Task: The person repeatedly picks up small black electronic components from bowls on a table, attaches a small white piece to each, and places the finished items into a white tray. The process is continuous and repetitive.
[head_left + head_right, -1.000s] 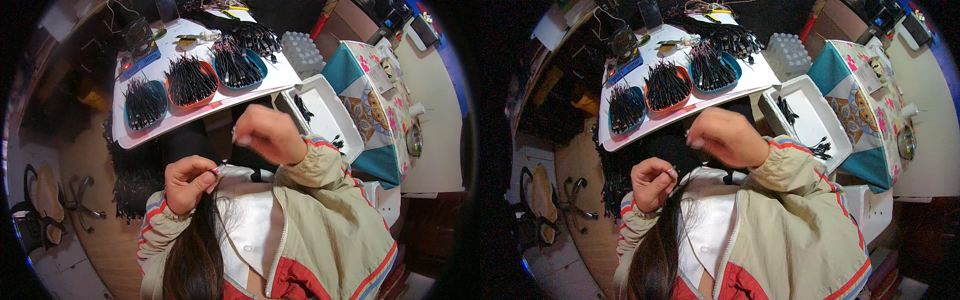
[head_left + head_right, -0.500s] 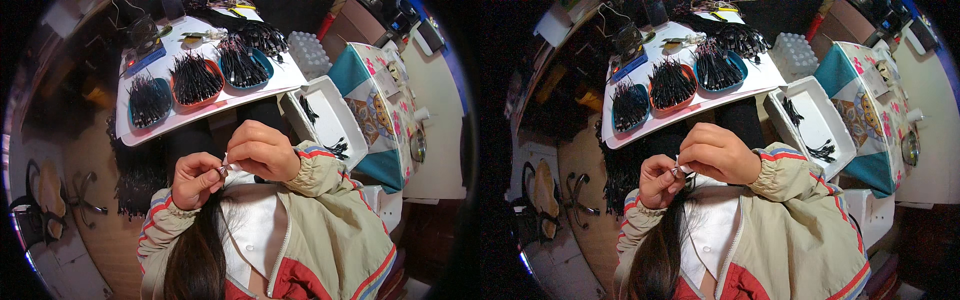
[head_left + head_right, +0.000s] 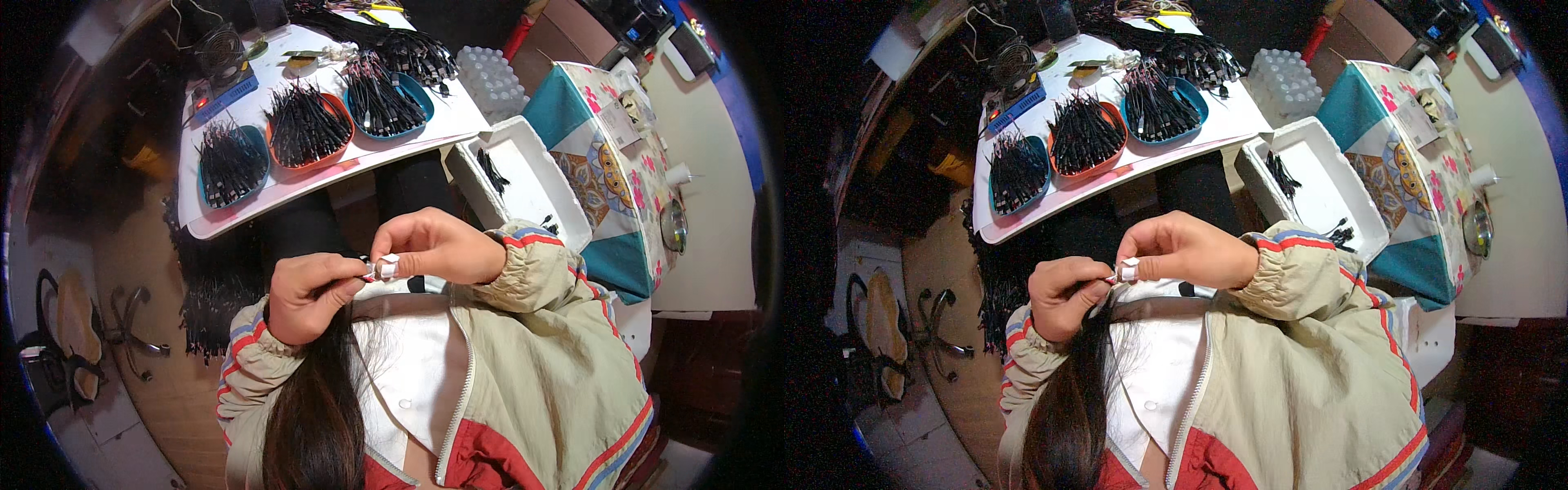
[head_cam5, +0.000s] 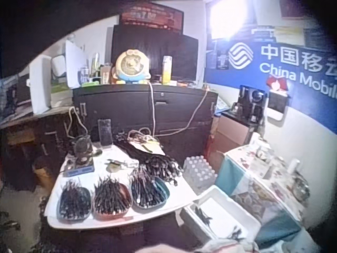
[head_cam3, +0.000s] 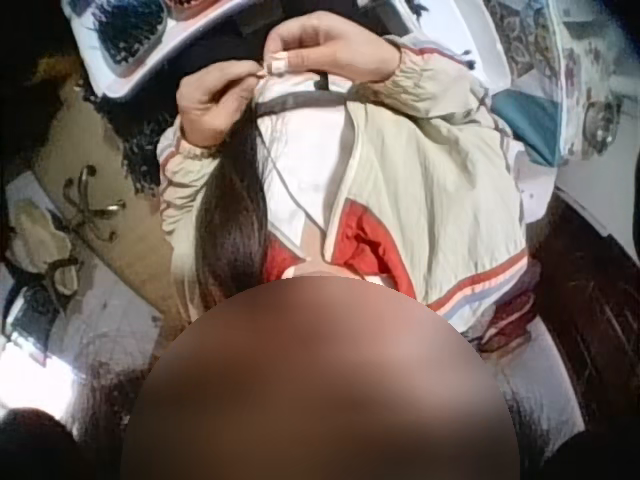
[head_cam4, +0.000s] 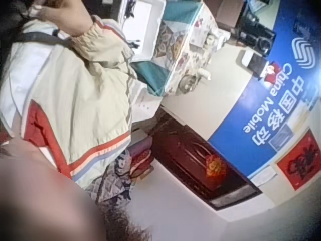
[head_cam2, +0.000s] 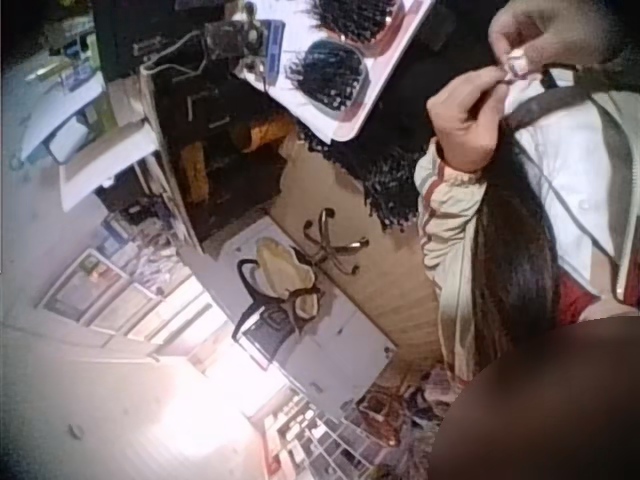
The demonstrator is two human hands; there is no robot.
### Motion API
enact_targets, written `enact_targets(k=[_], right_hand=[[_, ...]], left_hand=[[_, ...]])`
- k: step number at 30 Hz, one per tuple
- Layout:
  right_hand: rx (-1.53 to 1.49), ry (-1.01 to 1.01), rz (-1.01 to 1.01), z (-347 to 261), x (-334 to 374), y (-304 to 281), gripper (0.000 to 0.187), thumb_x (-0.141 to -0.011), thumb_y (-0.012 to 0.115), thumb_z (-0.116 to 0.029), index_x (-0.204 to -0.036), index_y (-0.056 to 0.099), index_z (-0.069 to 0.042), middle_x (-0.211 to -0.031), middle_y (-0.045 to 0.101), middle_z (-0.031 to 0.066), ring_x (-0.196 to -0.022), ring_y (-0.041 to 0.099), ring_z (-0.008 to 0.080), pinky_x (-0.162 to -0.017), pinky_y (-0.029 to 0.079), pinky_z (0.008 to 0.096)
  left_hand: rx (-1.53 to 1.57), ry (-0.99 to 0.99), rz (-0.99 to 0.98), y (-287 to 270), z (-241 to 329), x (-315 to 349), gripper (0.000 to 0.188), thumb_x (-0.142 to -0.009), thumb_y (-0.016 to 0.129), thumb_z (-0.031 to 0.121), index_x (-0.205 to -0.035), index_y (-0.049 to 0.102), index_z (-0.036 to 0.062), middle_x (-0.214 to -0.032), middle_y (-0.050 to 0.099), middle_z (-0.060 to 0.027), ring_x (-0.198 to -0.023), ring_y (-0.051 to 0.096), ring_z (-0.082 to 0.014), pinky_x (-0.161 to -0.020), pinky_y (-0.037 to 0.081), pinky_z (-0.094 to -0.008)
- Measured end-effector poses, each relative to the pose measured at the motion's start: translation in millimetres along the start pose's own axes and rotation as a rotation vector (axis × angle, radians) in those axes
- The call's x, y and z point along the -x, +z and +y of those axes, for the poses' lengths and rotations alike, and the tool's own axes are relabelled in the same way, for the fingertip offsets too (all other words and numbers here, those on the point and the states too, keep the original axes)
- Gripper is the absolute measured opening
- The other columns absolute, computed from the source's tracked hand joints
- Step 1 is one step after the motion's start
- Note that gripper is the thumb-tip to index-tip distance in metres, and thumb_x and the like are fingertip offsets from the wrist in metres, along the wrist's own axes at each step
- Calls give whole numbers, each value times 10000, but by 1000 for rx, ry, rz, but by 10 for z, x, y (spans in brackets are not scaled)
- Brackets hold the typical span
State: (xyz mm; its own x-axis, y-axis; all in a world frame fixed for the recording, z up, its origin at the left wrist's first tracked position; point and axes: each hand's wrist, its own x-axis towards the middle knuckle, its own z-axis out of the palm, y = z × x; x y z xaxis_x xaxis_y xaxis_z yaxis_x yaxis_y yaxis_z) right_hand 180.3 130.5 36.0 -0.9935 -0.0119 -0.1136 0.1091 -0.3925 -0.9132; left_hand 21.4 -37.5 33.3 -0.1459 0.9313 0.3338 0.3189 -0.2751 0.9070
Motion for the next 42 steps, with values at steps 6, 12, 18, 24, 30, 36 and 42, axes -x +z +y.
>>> enact_targets(k=[6,12,18,24,30,36,42], right_hand=[[1065,-797,201,-116,-31,85,287,-757,735,-20,-1018,617,-9,-934,598,84,-821,583,216,-714,479,320],[1177,-851,233,-80,-83,141,190,-775,704,-26,-938,607,-15,-873,590,87,-775,564,246,-655,445,331],[281,-128,83,-82,18,160,147,-915,628,-102,-984,609,27,-889,633,54,-786,569,95,-701,461,248],[754,-763,99,-117,-185,-12,212,-767,723,-1,-966,664,-46,-936,624,75,-852,602,227,-732,480,310],[818,-1005,24,-135,-272,36,191,-758,734,-23,-929,659,-64,-923,607,60,-845,572,245,-741,466,347],[791,-908,188,-27,-203,133,139,-789,662,-44,-891,569,-26,-894,551,87,-812,515,230,-726,415,320],[622,-868,249,54,-297,69,92,-806,600,-25,-885,552,-17,-894,536,88,-809,485,208,-726,386,302]], left_hand=[[626,-218,123,52,-116,95,110,-884,647,28,-954,668,-54,-754,629,-54,-613,523,-79,-556,402,-214],[586,-205,83,85,-124,76,116,-889,645,31,-958,666,-59,-758,632,-51,-606,523,-78,-555,398,-209],[472,-192,23,25,-104,99,124,-870,667,44,-925,674,-67,-766,647,-87,-600,542,-104,-544,400,-215],[1311,-279,-103,133,-315,62,164,-868,667,62,-978,652,-58,-851,658,-136,-561,482,-108,-501,367,-235],[1498,-299,-184,186,-397,48,160,-878,645,38,-1032,655,-3,-949,677,-169,-538,454,-98,-488,339,-247],[1162,-283,3,163,-187,0,157,-884,657,54,-996,627,-51,-883,657,-106,-596,499,-101,-541,389,-225],[147,-191,144,-12,203,-92,146,-883,663,35,-1004,679,-46,-789,667,-58,-652,567,-70,-589,451,-214]])
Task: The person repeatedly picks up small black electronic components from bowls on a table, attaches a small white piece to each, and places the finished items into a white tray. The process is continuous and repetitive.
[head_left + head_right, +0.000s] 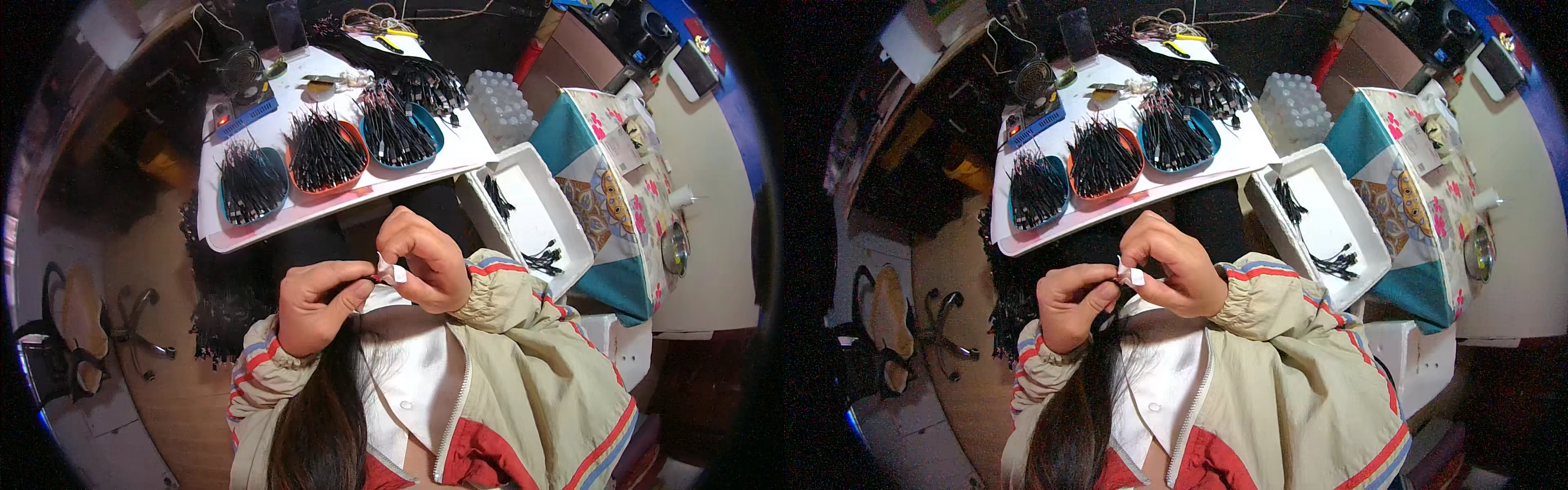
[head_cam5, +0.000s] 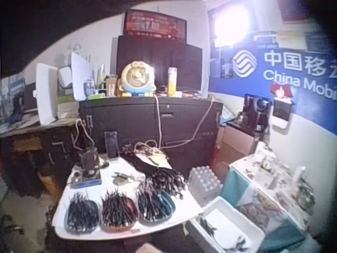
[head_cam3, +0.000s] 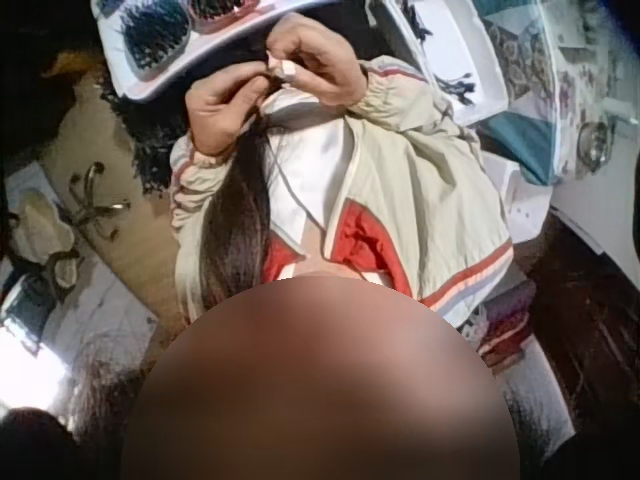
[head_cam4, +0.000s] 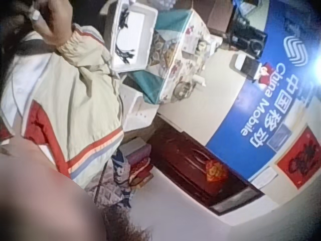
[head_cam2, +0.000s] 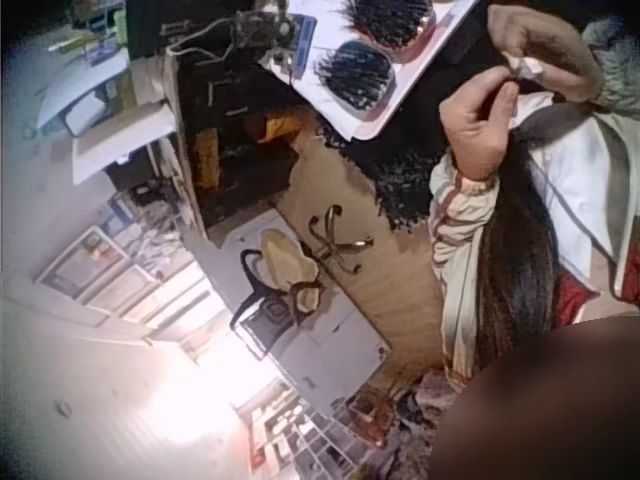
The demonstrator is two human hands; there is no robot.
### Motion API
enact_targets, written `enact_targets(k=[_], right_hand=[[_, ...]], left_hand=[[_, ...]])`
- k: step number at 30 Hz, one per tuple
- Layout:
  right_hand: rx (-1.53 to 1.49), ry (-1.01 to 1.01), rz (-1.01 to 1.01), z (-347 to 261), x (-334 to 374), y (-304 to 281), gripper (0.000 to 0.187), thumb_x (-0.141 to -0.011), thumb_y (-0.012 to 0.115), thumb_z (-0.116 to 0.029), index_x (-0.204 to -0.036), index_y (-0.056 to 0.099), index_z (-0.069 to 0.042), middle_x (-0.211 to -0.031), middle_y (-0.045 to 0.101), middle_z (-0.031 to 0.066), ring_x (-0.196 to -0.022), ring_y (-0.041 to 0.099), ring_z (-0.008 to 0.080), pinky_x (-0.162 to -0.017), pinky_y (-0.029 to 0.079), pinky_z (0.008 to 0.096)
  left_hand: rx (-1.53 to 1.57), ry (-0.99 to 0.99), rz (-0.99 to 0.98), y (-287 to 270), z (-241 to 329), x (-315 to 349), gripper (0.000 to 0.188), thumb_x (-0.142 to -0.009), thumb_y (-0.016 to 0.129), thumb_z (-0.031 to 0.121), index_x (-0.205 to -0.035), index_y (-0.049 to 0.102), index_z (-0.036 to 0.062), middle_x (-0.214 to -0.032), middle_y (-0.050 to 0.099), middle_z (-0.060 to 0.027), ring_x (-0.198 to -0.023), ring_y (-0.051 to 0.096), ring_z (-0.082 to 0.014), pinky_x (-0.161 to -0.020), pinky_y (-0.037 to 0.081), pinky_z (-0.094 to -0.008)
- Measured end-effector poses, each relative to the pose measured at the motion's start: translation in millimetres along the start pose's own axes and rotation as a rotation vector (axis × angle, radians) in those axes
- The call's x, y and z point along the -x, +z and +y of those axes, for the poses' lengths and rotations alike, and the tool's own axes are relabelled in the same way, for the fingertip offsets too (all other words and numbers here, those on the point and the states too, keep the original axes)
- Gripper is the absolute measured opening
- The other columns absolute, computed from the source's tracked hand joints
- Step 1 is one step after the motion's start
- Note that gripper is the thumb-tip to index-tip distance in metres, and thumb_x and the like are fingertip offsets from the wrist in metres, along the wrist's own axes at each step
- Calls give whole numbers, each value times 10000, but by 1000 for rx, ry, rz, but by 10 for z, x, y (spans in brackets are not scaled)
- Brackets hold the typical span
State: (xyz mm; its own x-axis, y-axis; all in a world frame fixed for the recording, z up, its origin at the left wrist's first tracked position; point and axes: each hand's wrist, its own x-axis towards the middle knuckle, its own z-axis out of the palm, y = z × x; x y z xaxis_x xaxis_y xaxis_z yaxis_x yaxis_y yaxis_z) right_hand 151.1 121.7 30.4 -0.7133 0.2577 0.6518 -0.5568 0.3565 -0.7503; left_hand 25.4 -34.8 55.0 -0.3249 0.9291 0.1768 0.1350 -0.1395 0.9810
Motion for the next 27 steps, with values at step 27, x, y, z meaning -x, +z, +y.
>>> enact_targets(k=[27], right_hand=[[241,185,36,673,-703,-478,231,-801,602,11,-1029,571,-9,-933,594,136,-832,577,286,-755,460,357]], left_hand=[[-259,-215,275,-1101,350,-1062,144,-901,597,-11,-1028,591,-77,-779,636,-61,-709,579,-87,-645,461,-216]])
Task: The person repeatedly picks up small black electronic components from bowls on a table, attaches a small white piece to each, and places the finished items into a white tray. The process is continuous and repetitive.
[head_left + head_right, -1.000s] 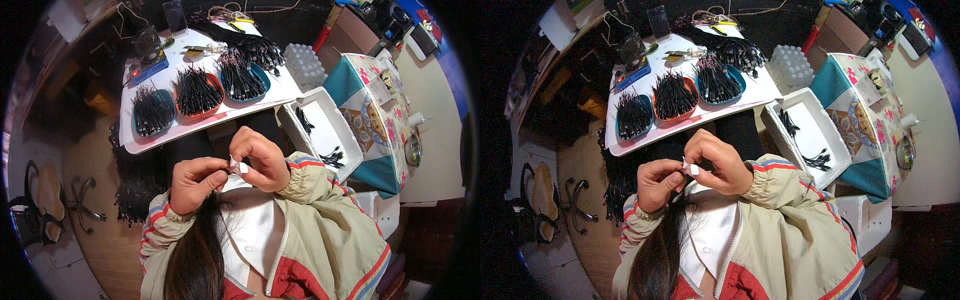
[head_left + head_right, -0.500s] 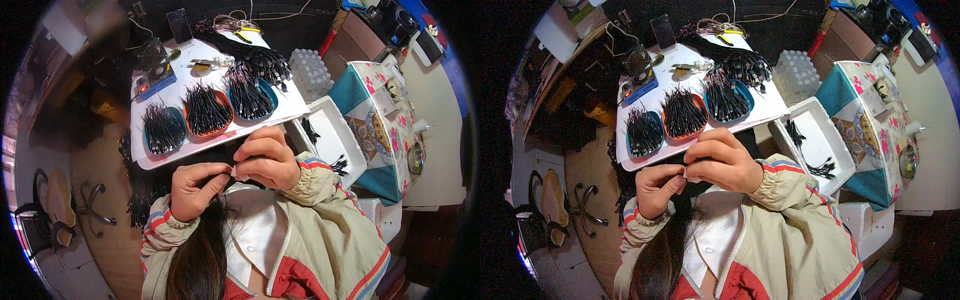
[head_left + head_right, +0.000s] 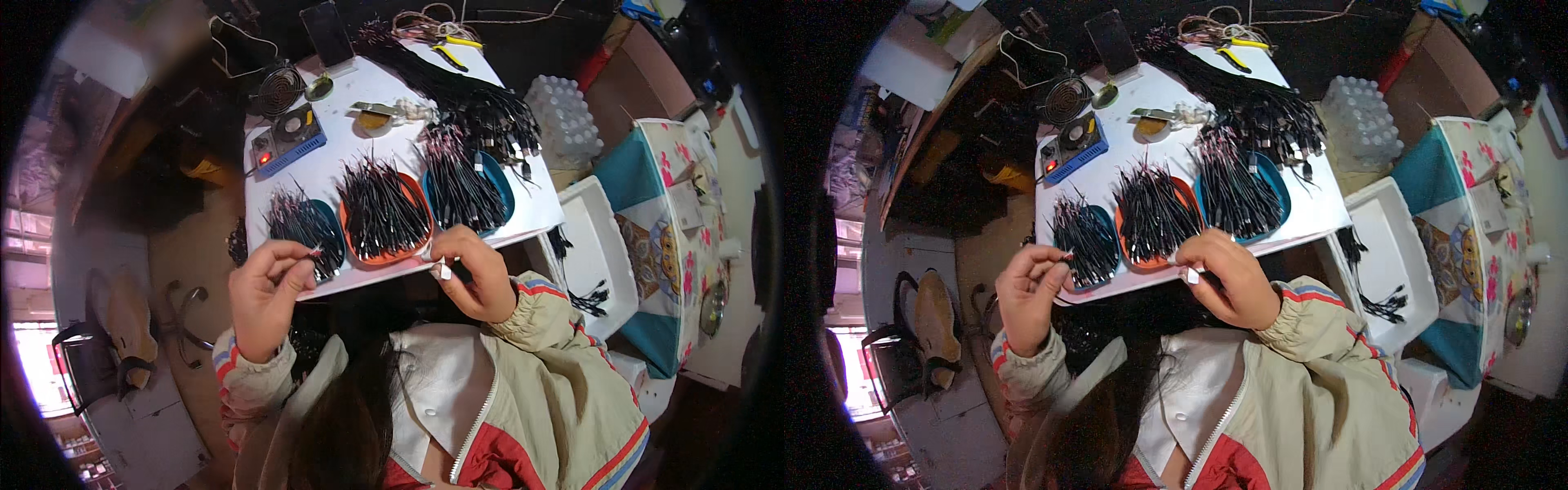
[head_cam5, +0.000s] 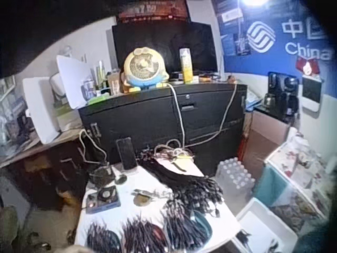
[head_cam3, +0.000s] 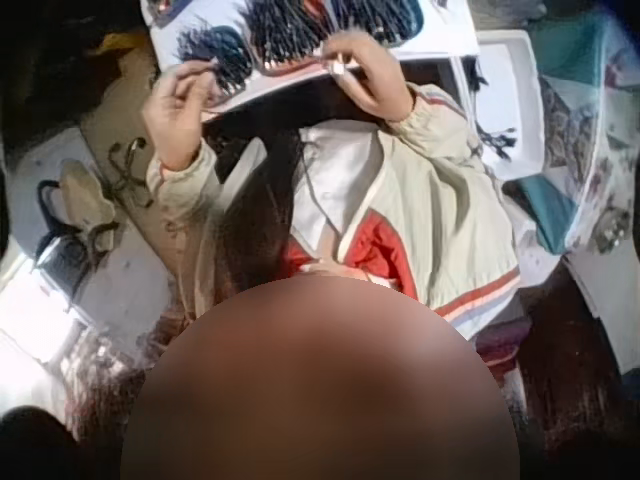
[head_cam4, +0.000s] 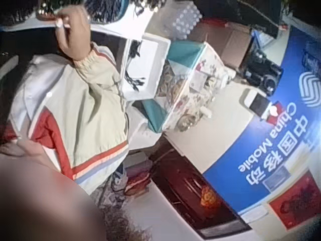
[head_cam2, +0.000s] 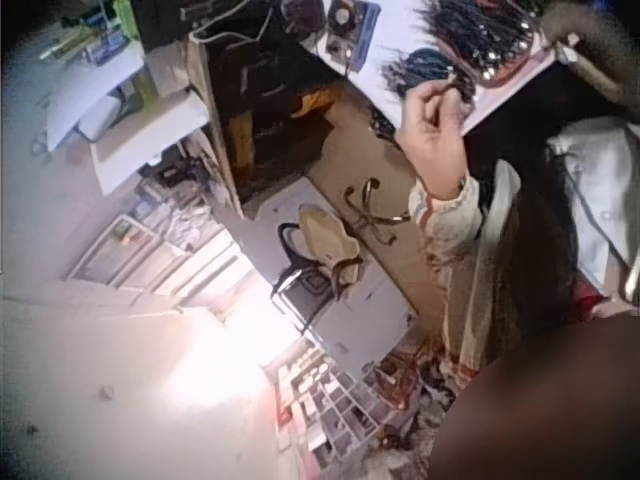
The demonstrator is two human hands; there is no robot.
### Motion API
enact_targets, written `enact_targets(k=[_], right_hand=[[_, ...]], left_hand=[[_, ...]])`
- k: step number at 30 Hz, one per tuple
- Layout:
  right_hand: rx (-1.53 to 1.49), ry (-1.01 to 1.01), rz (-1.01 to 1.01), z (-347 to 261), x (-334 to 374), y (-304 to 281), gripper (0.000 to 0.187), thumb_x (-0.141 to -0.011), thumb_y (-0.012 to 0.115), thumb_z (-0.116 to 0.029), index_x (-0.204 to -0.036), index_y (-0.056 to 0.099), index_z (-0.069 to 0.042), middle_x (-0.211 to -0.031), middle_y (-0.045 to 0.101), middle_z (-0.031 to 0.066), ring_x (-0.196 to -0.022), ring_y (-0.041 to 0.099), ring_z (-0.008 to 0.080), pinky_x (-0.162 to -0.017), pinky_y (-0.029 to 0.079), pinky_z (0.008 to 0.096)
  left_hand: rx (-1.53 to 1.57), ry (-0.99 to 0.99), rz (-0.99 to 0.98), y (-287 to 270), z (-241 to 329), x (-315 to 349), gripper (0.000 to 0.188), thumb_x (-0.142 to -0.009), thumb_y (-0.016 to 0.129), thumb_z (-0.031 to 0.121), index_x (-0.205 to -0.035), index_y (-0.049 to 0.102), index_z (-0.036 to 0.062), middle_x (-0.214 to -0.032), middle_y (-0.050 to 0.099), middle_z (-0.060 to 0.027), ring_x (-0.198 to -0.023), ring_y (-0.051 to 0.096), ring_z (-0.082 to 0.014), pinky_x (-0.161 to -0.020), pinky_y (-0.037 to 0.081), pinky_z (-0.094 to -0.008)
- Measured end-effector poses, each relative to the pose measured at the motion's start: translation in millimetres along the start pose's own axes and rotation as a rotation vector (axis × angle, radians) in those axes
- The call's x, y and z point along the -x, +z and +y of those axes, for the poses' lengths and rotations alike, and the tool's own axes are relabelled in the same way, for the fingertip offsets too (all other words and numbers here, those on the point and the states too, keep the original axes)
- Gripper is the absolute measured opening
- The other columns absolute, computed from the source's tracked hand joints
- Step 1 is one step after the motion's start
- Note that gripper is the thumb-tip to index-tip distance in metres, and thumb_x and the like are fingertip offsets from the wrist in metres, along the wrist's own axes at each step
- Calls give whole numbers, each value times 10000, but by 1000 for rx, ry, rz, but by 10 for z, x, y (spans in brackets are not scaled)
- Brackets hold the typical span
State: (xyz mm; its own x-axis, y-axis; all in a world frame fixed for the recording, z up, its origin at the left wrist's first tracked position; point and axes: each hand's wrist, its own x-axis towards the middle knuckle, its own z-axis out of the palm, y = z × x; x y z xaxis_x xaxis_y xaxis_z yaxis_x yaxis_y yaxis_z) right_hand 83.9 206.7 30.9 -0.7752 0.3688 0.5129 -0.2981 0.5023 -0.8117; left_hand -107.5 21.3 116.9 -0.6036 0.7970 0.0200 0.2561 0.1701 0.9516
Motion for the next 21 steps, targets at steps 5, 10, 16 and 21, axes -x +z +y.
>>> enact_targets(k=[5,10,16,21], right_hand=[[-77,141,-273,333,73,167,256,-829,566,-66,-1084,569,-45,-950,619,156,-868,618,338,-771,496,399],[-118,31,-389,575,107,108,272,-840,555,-57,-1111,574,-68,-1007,642,112,-902,627,319,-823,502,399],[-239,110,-495,789,110,-75,274,-871,544,-75,-1143,560,-45,-1050,630,131,-940,617,323,-839,505,392],[-341,99,-580,917,102,-101,299,-864,546,-82,-1161,545,-49,-1064,623,144,-954,611,337,-857,504,404]], left_hand=[[-295,185,-73,-18,-204,-1015,88,-857,632,14,-892,642,-66,-725,653,-82,-657,618,-102,-616,476,-247],[-664,285,-188,266,-635,-2078,106,-811,650,59,-882,678,-15,-722,652,-173,-644,646,-274,-612,481,-337],[-897,326,-260,444,-998,-2535,129,-796,677,76,-899,693,0,-808,657,-211,-729,639,-384,-650,499,-402],[-1030,380,-316,481,-1026,-2682,138,-792,686,85,-902,690,2,-797,651,-210,-723,630,-392,-653,496,-412]])
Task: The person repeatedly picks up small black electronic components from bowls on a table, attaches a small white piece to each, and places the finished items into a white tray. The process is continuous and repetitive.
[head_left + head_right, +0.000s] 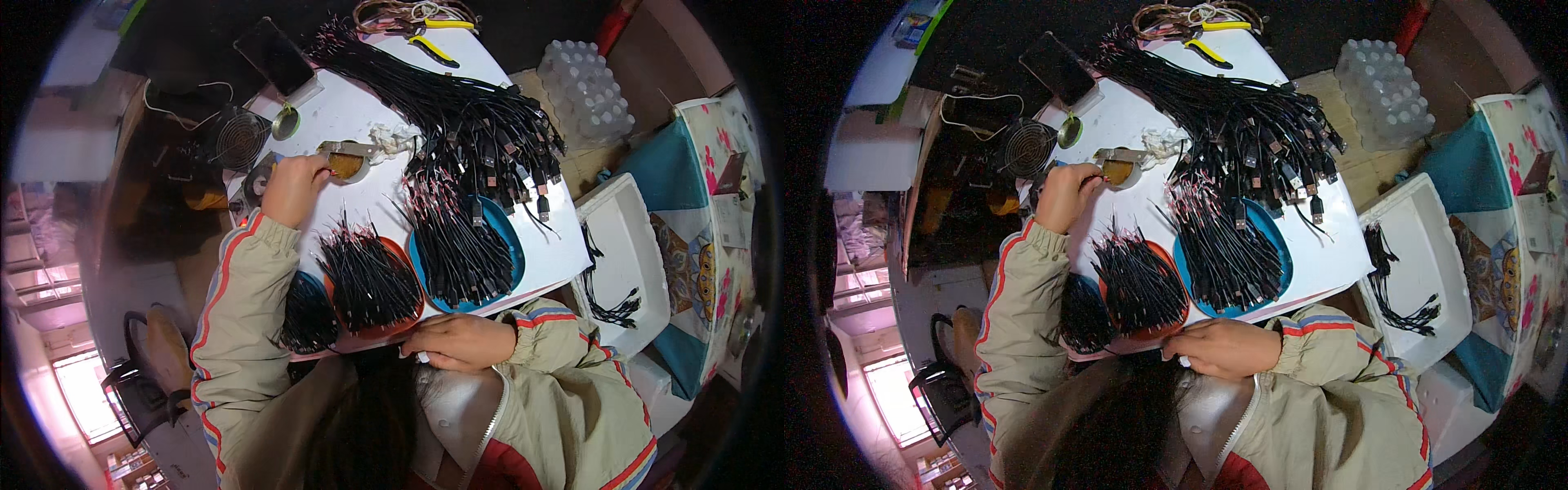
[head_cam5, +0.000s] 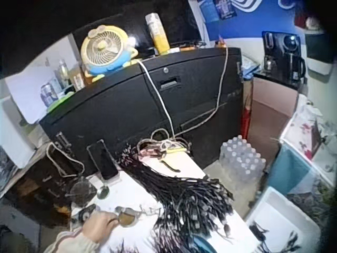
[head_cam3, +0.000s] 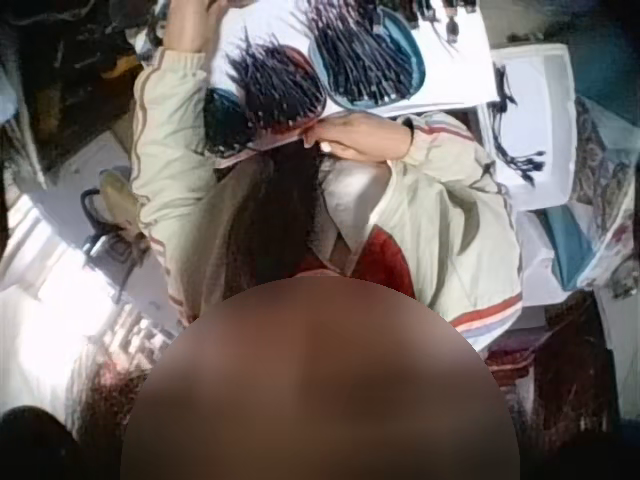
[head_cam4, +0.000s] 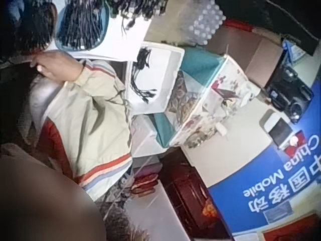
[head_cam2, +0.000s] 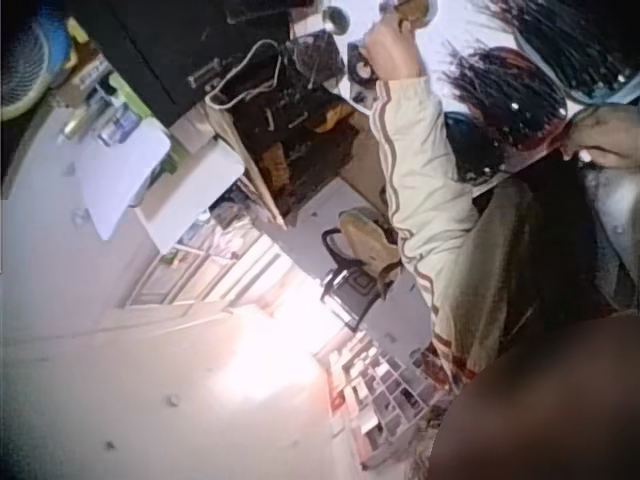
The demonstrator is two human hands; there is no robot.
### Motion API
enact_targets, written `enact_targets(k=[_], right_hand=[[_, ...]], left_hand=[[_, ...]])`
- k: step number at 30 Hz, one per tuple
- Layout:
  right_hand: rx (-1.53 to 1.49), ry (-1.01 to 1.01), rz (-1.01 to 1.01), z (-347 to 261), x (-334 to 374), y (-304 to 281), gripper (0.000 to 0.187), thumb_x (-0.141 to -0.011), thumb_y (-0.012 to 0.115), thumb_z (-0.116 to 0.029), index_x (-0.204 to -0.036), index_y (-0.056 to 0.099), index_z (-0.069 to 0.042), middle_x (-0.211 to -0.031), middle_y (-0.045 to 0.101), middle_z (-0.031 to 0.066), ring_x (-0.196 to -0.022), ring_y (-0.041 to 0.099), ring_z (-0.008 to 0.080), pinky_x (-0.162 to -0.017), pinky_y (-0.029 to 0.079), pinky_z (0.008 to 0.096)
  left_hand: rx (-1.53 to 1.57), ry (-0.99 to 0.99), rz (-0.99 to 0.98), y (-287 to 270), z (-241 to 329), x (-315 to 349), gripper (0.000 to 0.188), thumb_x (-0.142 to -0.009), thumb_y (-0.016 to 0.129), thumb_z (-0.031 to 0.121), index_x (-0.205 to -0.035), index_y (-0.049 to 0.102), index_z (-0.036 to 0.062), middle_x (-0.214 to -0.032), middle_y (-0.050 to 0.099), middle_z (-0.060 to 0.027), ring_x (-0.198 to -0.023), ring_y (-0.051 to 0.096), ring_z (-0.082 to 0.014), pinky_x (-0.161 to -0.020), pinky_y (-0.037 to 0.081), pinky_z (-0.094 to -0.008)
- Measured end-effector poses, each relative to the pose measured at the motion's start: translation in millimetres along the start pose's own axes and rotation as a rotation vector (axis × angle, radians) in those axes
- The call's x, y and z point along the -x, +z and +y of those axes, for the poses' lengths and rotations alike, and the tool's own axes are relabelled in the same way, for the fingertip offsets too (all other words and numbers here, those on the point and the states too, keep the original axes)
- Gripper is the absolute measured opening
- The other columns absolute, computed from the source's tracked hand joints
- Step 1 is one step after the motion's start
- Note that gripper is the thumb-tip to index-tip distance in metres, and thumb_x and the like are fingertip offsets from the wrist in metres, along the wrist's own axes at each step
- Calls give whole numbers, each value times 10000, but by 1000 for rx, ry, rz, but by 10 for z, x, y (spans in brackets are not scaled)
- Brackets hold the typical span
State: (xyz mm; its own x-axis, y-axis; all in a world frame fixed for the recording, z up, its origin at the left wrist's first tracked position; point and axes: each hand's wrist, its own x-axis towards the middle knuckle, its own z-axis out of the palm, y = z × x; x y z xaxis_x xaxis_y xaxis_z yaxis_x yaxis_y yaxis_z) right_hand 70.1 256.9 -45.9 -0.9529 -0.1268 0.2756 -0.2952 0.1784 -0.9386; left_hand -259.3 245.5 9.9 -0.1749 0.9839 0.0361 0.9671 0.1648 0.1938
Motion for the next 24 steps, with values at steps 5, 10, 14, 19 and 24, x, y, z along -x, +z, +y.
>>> enact_targets(k=[5,10,14,19,24], right_hand=[[-50,-2,-34,44,6,-56,332,-842,562,-73,-1172,538,-43,-1073,614,160,-965,606,348,-862,499,421],[-66,-35,-29,56,3,-75,334,-838,562,-66,-1171,539,-43,-1066,610,162,-967,602,348,-868,493,427],[-68,-33,-34,54,-2,-77,319,-843,557,-68,-1161,544,-45,-1056,609,162,-974,596,349,-875,484,430],[-71,-43,-18,45,-5,-83,300,-845,555,-73,-1144,548,-47,-1047,606,161,-974,591,351,-875,478,434],[-80,-54,0,48,-4,-82,301,-840,555,-76,-1140,550,-46,-1051,605,159,-978,588,352,-871,476,438]], left_hand=[[-53,-20,-86,-81,10,-85,126,-762,692,51,-876,689,-2,-777,645,-214,-700,630,-382,-643,493,-414],[-27,-83,-148,-135,-3,-101,117,-775,680,81,-869,697,13,-777,632,-228,-746,615,-413,-679,477,-465],[-23,-100,-154,-83,-17,-88,133,-771,684,80,-888,706,21,-787,639,-224,-755,620,-409,-691,485,-461],[-46,-67,-137,-29,-46,-87,144,-773,681,75,-905,712,24,-800,647,-221,-759,627,-402,-704,491,-462],[-49,-70,-158,-26,-24,-97,139,-780,674,76,-900,711,18,-799,648,-219,-758,629,-401,-699,495,-461]])
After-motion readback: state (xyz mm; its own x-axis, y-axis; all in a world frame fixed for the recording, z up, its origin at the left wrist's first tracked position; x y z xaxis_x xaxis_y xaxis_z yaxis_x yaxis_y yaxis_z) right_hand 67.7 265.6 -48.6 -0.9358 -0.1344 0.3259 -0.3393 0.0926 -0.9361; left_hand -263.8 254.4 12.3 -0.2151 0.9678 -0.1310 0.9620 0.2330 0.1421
